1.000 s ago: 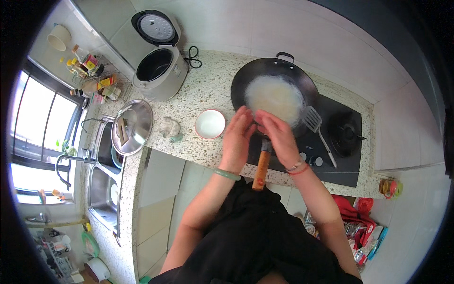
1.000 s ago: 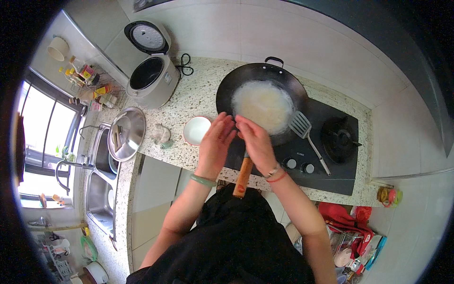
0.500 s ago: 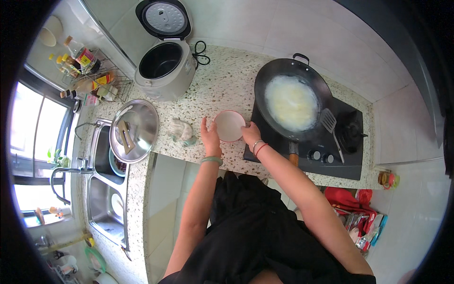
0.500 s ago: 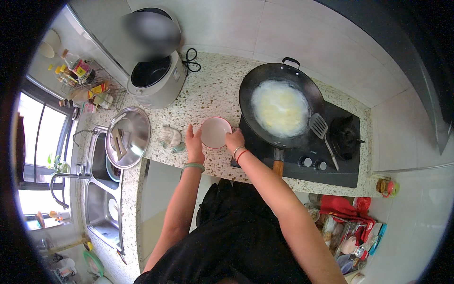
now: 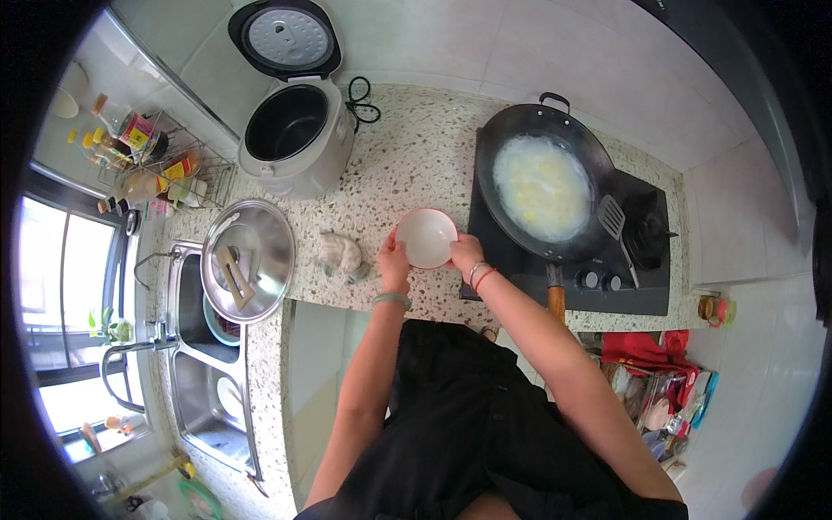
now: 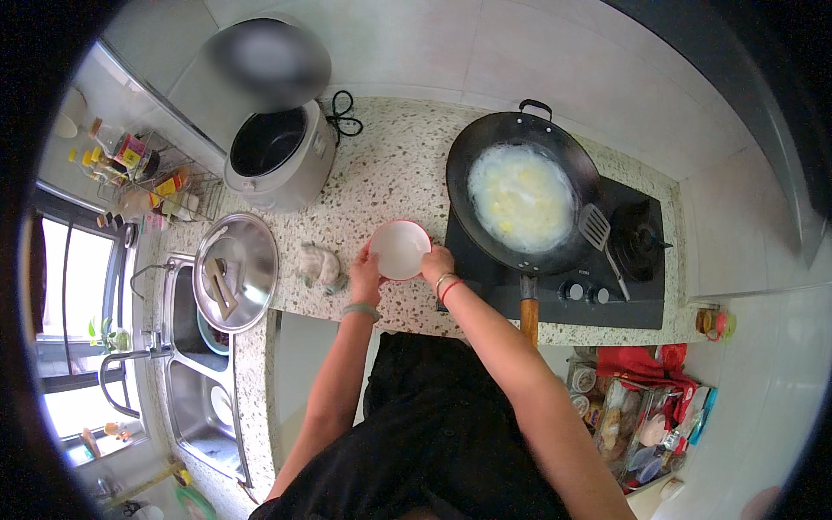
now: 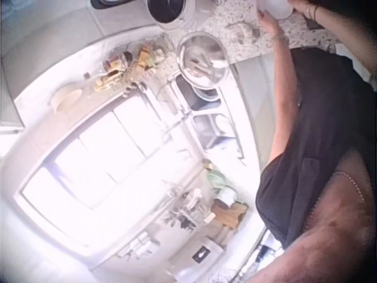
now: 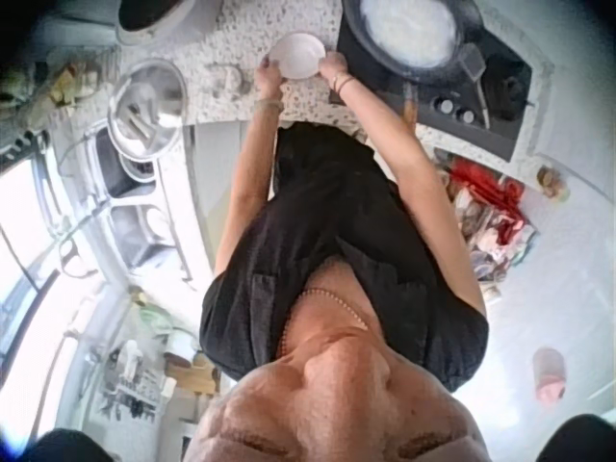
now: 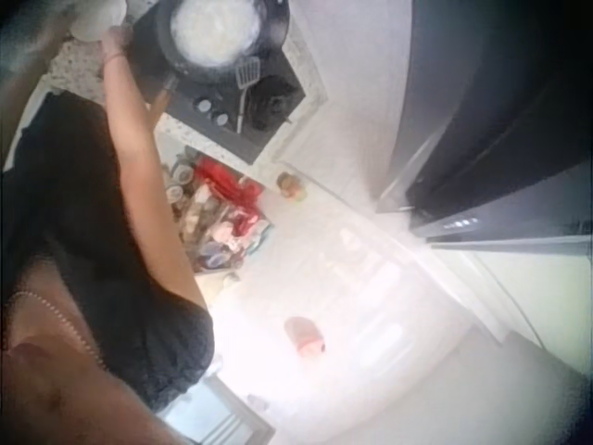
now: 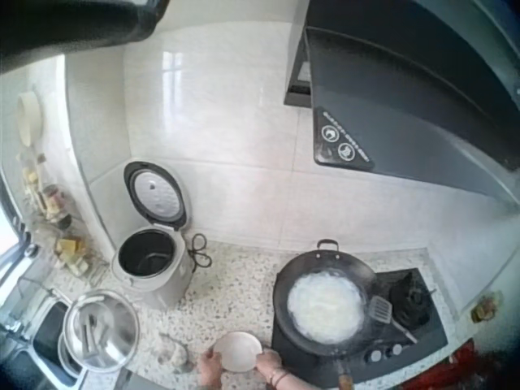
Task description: The person cooks eggs in a wok on a gas stove, stirring the mixture with a spatula. They periodically add water from a small bowl into the wok to adjust the consistency of the cooking eggs.
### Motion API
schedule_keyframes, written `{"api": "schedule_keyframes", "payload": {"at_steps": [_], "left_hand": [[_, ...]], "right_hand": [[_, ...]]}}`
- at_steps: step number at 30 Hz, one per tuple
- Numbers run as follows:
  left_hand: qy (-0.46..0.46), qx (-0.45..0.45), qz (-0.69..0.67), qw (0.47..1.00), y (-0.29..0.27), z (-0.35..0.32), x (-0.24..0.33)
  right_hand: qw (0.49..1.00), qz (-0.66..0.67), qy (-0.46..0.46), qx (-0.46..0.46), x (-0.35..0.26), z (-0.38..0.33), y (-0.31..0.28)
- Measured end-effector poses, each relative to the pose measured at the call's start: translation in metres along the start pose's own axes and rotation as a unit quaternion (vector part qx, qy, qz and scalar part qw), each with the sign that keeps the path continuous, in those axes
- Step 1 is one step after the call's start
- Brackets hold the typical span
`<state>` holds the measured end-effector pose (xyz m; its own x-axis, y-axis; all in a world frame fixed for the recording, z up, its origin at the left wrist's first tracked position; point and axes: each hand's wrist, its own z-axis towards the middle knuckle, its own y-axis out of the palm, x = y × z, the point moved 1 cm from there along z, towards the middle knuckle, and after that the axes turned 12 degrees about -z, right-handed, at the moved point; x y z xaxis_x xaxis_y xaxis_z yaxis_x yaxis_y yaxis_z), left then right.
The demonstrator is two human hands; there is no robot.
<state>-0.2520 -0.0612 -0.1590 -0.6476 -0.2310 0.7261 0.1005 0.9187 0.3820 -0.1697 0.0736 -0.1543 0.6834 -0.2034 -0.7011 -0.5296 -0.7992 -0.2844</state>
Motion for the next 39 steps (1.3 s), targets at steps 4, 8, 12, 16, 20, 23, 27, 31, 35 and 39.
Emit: {"api": "schedule_keyframes", "payload": {"at_steps": [4,8,12,16,20,23,27,31,35,39], "left_hand": [[0.010,-0.029,0.043,0.999,0.016,-0.040,0.056],[0.019,-0.099,0.042,0.994,0.030,-0.070,0.106],[0.070,-0.157,0.055,0.984,0.060,-0.097,0.138],[0.104,-0.186,0.048,0.976,0.092,-0.108,0.146],[0.118,-0.204,0.033,0.971,0.121,-0.099,0.136],[0.124,-0.214,0.049,0.968,0.146,-0.098,0.129],[0.119,-0.211,0.070,0.968,0.175,-0.101,0.116],[0.126,-0.214,0.114,0.962,0.200,-0.108,0.104],[0.149,-0.215,0.159,0.952,0.212,-0.098,0.089],[0.169,-0.217,0.151,0.950,0.229,-0.102,0.080]], "right_hand": [[0.997,0.037,-0.043,-0.042,-0.030,-0.028,-0.010],[0.987,0.115,-0.068,-0.092,-0.071,-0.075,-0.028],[0.957,0.232,-0.114,-0.133,-0.092,-0.103,-0.050],[0.916,0.341,-0.155,-0.144,-0.102,-0.120,-0.072],[0.886,0.402,-0.200,-0.118,-0.100,-0.120,-0.093],[0.880,0.412,-0.220,-0.087,-0.098,-0.118,-0.108],[0.883,0.424,-0.194,-0.059,-0.091,-0.110,-0.128],[0.864,0.468,-0.178,-0.051,-0.078,-0.097,-0.142],[0.849,0.501,-0.142,-0.087,-0.066,-0.085,-0.150],[0.834,0.524,-0.124,-0.124,-0.063,-0.080,-0.154]]}}
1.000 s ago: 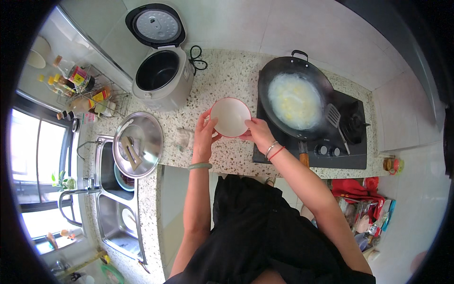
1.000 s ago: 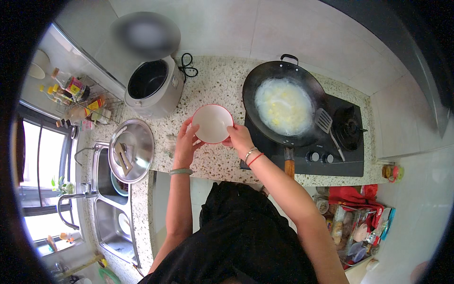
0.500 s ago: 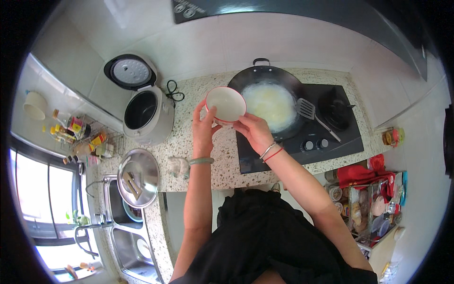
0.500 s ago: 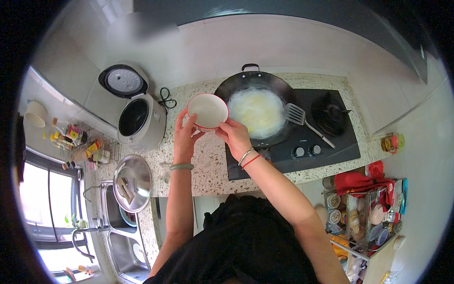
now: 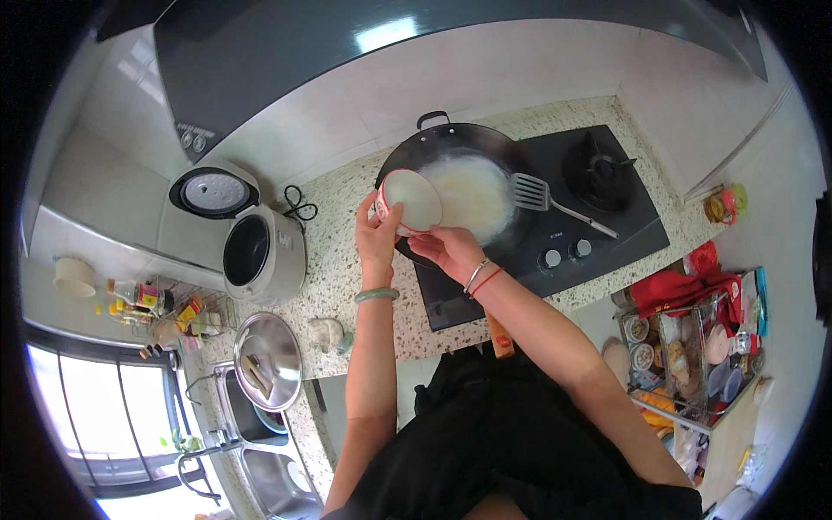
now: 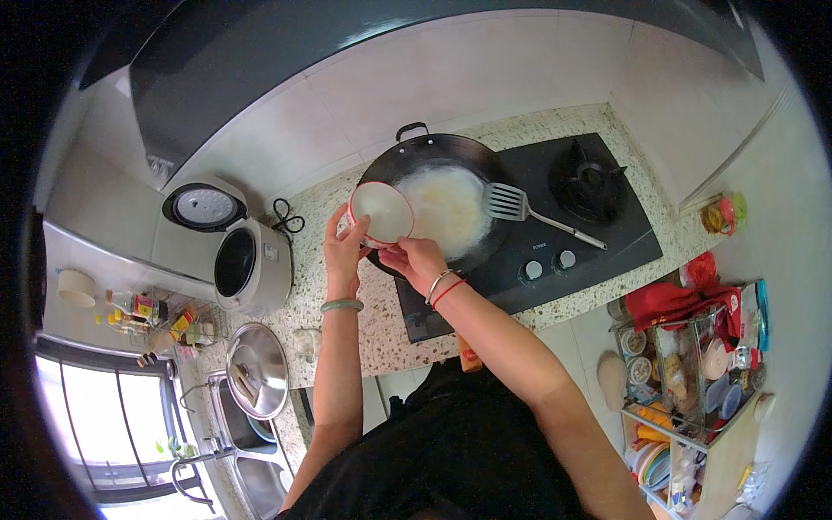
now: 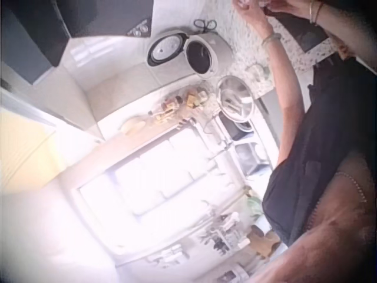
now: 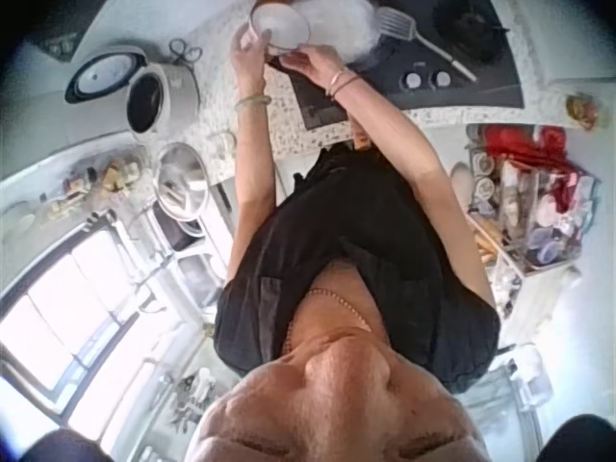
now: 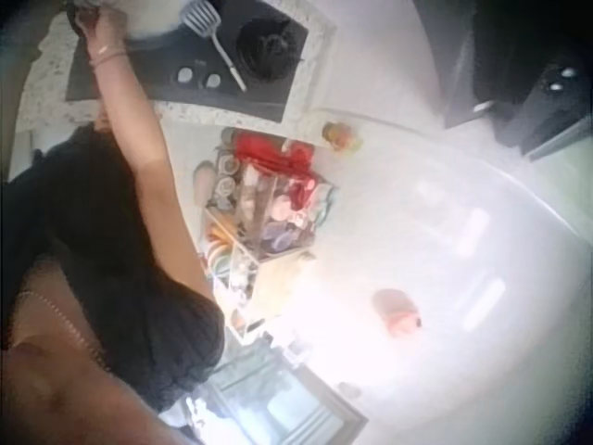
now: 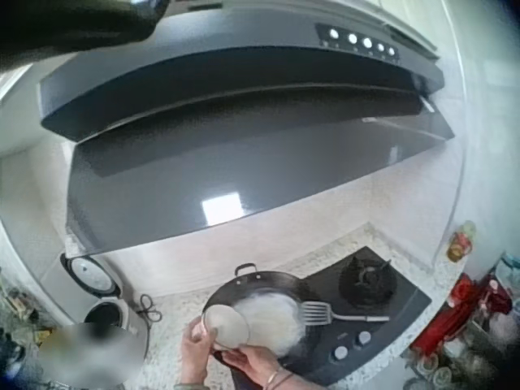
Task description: The person cooks eggs in a wok on a gas stove, stirring the mixture with a spatula. They periodically add water from a small bowl into the wok to adjust the consistency of the cooking eggs.
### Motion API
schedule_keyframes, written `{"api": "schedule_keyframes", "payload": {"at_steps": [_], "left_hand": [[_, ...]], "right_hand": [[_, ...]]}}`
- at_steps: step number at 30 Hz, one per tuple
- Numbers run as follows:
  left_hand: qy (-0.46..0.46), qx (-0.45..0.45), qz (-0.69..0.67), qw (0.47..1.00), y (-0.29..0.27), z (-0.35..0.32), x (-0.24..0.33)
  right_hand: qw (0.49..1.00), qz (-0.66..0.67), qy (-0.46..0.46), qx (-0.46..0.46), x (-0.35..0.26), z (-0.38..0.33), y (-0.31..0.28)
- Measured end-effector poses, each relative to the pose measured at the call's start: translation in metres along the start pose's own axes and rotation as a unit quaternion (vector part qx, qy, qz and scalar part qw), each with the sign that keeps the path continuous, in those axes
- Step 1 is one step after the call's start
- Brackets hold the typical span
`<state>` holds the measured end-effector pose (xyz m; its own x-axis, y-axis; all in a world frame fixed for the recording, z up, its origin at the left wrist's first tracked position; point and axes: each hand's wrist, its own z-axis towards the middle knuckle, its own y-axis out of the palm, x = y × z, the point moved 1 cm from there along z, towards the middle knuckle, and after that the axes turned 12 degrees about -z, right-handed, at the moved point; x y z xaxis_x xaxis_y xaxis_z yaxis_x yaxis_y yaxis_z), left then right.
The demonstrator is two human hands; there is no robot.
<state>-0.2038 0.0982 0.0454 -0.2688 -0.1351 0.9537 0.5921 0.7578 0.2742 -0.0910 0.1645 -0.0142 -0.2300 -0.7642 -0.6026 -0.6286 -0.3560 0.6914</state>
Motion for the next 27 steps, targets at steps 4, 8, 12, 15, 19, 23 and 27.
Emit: {"api": "schedule_keyframes", "payload": {"at_steps": [4,8,12,15,19,23,27], "left_hand": [[0.066,-0.032,0.034,0.997,0.010,0.010,-0.007],[0.126,-0.044,0.091,0.987,0.014,0.016,-0.012],[0.167,-0.047,0.149,0.973,0.023,0.014,-0.008],[0.157,-0.041,0.166,0.973,0.029,0.010,-0.004],[0.223,-0.035,0.224,0.948,0.033,0.010,-0.005],[0.229,-0.034,0.244,0.942,0.031,0.012,-0.009],[0.225,-0.030,0.273,0.935,0.035,0.007,-0.007]], "right_hand": [[0.999,0.031,0.032,-0.019,-0.003,0.002,0.000],[0.995,0.042,0.077,-0.041,-0.004,0.001,0.007],[0.993,0.063,0.086,-0.044,-0.007,0.002,0.009],[0.992,0.070,0.085,-0.057,-0.007,0.006,0.006],[0.990,0.085,0.095,-0.059,-0.002,0.016,0.002],[0.989,0.098,0.093,-0.062,0.000,0.018,0.001],[0.988,0.108,0.091,-0.061,-0.001,0.019,0.002]]}}
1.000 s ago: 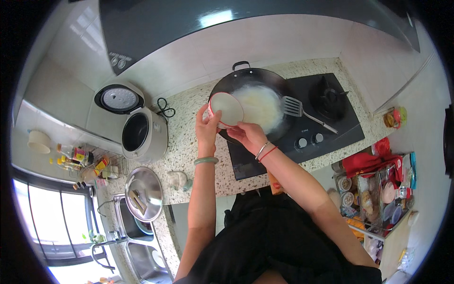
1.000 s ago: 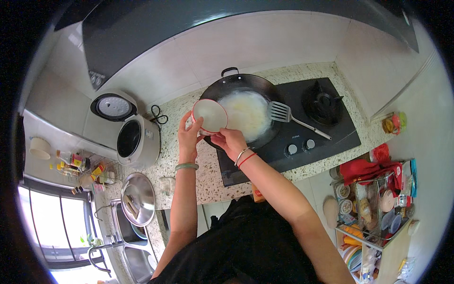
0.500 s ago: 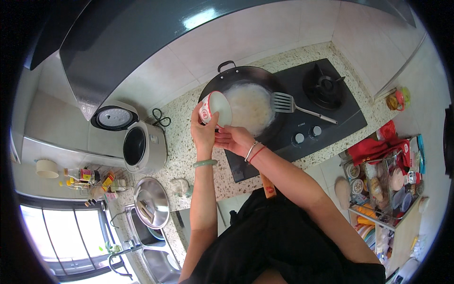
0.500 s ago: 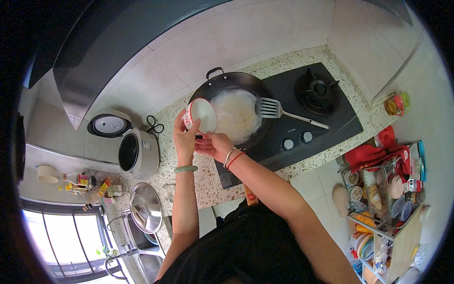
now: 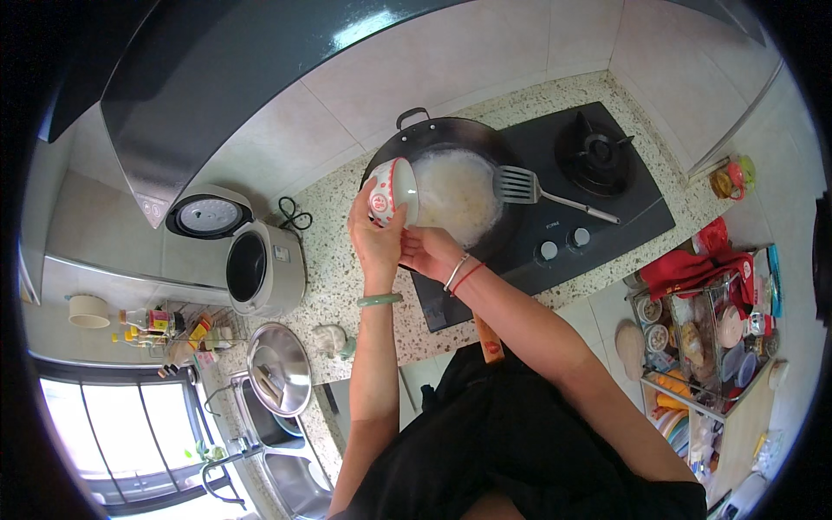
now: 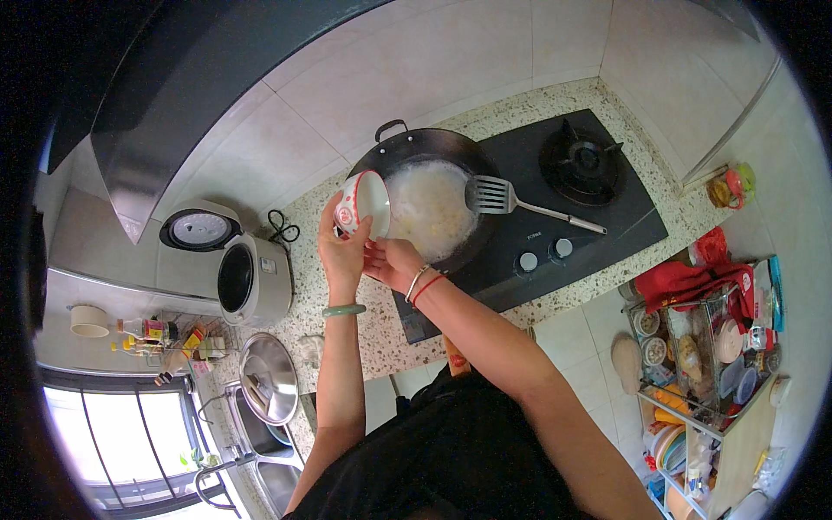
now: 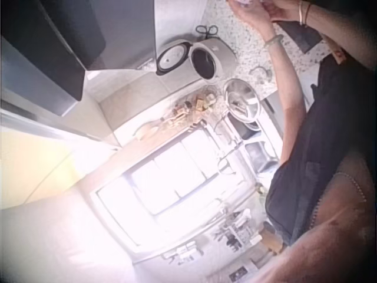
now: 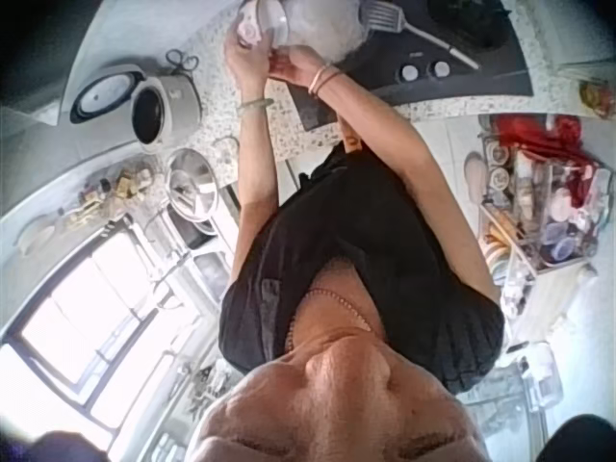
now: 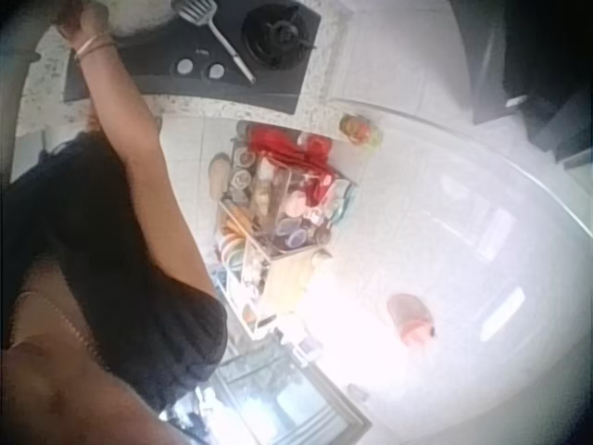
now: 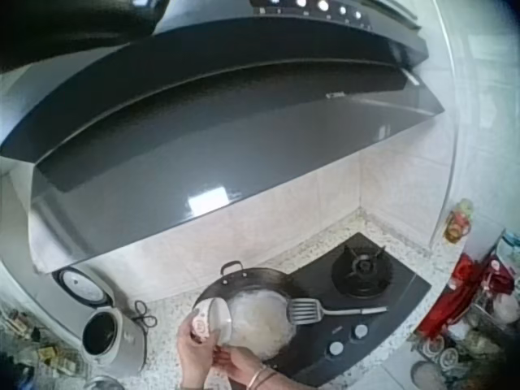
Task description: The person cooks eggs in a wok on a gas stove, stirring the mixture with a spatula. They periodically add water from a small bowl into the wok to adjust the consistency of the cooking eggs.
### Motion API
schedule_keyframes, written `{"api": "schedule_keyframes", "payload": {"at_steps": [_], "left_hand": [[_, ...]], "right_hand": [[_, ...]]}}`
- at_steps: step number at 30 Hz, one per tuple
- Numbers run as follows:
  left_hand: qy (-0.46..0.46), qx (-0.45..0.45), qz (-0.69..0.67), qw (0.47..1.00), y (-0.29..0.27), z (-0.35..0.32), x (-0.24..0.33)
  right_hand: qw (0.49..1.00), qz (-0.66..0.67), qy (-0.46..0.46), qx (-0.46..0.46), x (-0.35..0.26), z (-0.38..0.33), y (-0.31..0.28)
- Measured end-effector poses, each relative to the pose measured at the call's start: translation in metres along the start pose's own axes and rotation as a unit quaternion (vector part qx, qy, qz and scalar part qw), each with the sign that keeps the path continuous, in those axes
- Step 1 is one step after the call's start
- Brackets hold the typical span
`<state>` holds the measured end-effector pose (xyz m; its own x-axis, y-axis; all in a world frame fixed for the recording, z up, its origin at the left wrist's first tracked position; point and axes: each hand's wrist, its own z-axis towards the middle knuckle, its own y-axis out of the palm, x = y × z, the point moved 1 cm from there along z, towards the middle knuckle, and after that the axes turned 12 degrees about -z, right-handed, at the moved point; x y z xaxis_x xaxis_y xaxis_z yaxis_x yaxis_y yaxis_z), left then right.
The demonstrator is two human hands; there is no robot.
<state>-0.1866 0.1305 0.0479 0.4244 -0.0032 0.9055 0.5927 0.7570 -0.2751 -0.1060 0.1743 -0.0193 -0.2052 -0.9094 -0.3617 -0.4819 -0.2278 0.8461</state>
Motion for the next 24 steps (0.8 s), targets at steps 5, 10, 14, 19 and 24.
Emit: {"api": "schedule_keyframes", "payload": {"at_steps": [5,10,14,19,24], "left_hand": [[0.037,0.012,0.060,0.997,0.004,-0.004,0.015],[0.067,0.031,0.048,0.996,0.000,-0.006,0.012],[-0.044,0.063,-0.210,0.975,-0.015,-0.010,-0.014],[-0.159,0.146,-0.400,0.891,-0.047,-0.031,0.005],[-0.169,0.198,-0.453,0.852,-0.092,-0.056,-0.028]], "right_hand": [[1.000,0.014,-0.013,-0.010,-0.001,0.005,0.000],[0.999,0.010,-0.026,-0.021,-0.001,0.006,-0.002],[0.997,-0.053,-0.062,0.002,-0.002,-0.011,0.014],[0.986,-0.137,-0.087,0.033,0.011,-0.017,0.045],[0.962,-0.266,-0.050,0.041,0.050,-0.007,0.068]]}}
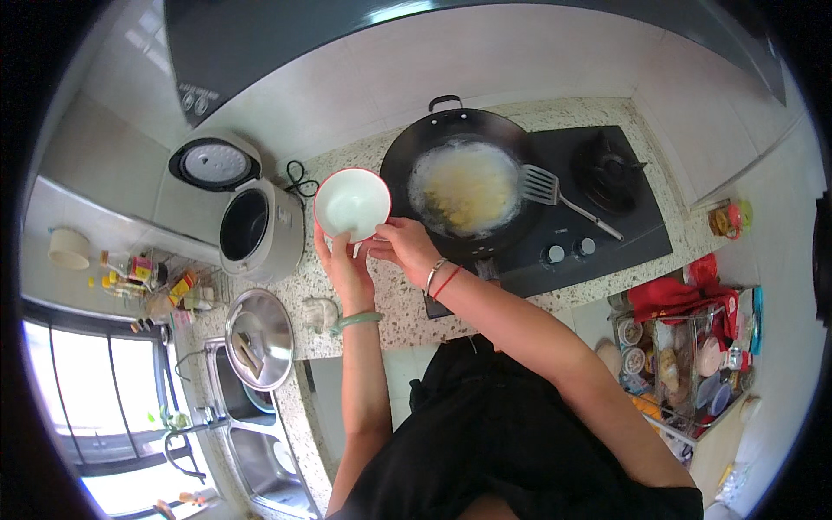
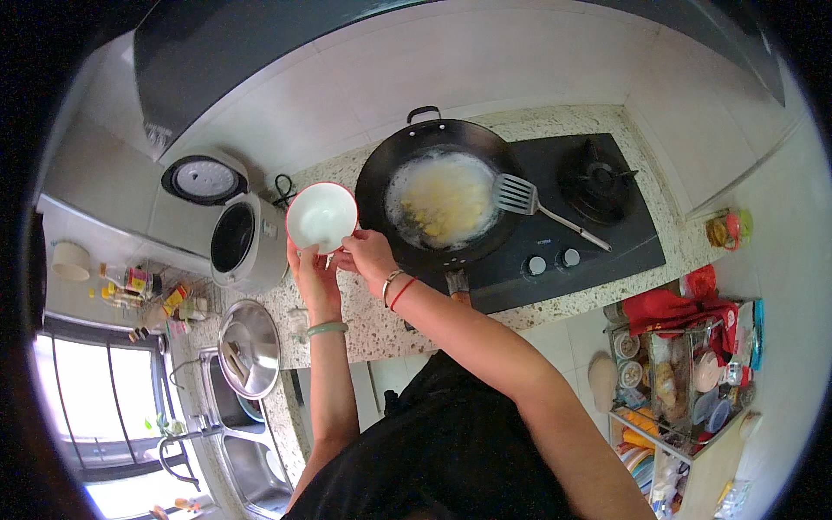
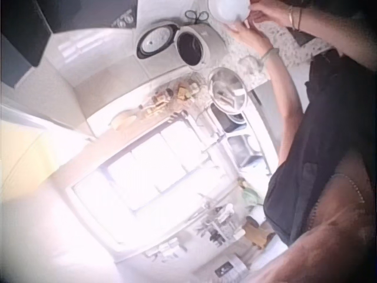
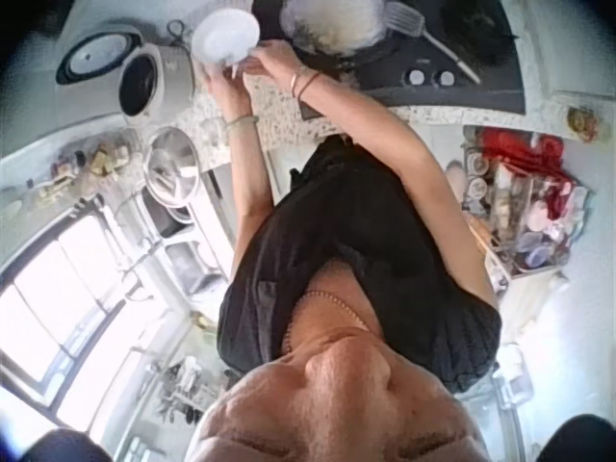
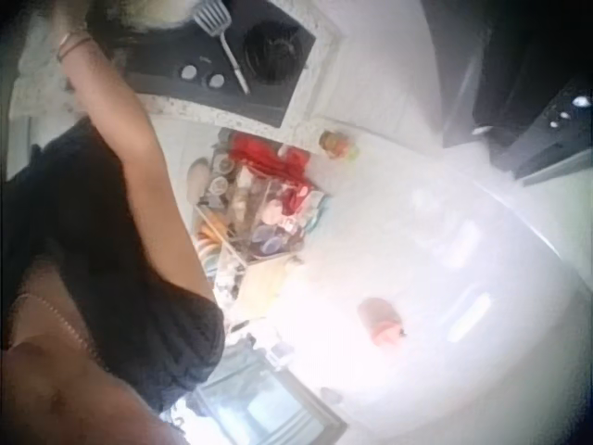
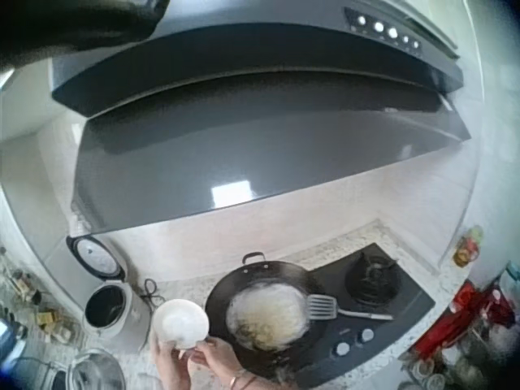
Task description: The person cooks eggs in a wok on a gas stove, stirring the mixture with a spatula. They periodically add water from a small bowl into the wok to adjust the consistency of the cooking eggs.
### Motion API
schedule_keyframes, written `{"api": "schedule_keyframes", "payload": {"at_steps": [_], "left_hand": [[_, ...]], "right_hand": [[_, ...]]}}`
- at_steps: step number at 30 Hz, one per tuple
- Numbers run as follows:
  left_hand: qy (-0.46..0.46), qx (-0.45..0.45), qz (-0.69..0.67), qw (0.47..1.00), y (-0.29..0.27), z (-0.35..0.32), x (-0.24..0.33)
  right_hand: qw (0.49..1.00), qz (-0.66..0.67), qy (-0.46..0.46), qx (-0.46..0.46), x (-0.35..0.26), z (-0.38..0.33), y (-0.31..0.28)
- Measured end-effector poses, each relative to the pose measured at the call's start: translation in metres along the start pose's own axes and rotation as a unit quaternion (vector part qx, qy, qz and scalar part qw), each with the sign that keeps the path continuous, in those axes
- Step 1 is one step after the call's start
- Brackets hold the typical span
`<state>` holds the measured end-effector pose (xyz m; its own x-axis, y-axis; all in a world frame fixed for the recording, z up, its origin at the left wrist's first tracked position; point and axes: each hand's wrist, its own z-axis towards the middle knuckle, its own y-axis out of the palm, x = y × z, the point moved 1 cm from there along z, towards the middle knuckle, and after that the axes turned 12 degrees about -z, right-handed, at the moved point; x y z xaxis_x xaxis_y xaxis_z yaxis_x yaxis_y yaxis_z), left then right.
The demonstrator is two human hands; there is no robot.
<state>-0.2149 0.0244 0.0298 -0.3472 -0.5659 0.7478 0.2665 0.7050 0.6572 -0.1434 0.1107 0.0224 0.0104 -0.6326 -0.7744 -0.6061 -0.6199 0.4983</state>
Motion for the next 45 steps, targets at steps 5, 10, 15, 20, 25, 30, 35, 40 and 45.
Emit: {"api": "schedule_keyframes", "payload": {"at_steps": [5,10,15,20,25,30,35,40,45], "left_hand": [[-0.027,0.076,-0.014,0.997,-0.059,-0.008,0.004],[-0.091,0.134,-0.016,0.987,-0.122,-0.011,-0.021],[-0.162,0.153,-0.025,0.975,-0.157,-0.014,-0.049],[-0.198,0.154,-0.047,0.967,-0.172,-0.013,-0.069],[-0.212,0.174,-0.077,0.958,-0.188,-0.011,-0.082],[-0.209,0.186,-0.069,0.957,-0.195,-0.005,-0.087],[-0.193,0.172,-0.041,0.965,-0.196,-0.003,-0.086],[-0.136,0.240,0.078,0.958,-0.174,-0.005,-0.070],[0.022,0.166,0.122,0.978,-0.131,-0.019,-0.039]], "right_hand": [[0.997,-0.057,0.058,0.002,0.057,0.018,0.017],[0.986,-0.106,0.125,0.040,0.119,0.032,0.007],[0.972,-0.138,0.161,0.103,0.158,0.039,-0.010],[0.952,-0.211,0.156,0.154,0.204,0.064,-0.041],[0.947,-0.225,0.153,0.172,0.199,0.062,-0.040],[0.957,-0.183,0.164,0.151,0.182,0.052,-0.029],[0.957,-0.191,0.160,0.149,0.184,0.054,-0.027],[0.930,-0.237,0.164,0.229,0.177,0.059,-0.026],[0.928,-0.322,0.081,0.170,0.132,0.042,-0.026]]}}
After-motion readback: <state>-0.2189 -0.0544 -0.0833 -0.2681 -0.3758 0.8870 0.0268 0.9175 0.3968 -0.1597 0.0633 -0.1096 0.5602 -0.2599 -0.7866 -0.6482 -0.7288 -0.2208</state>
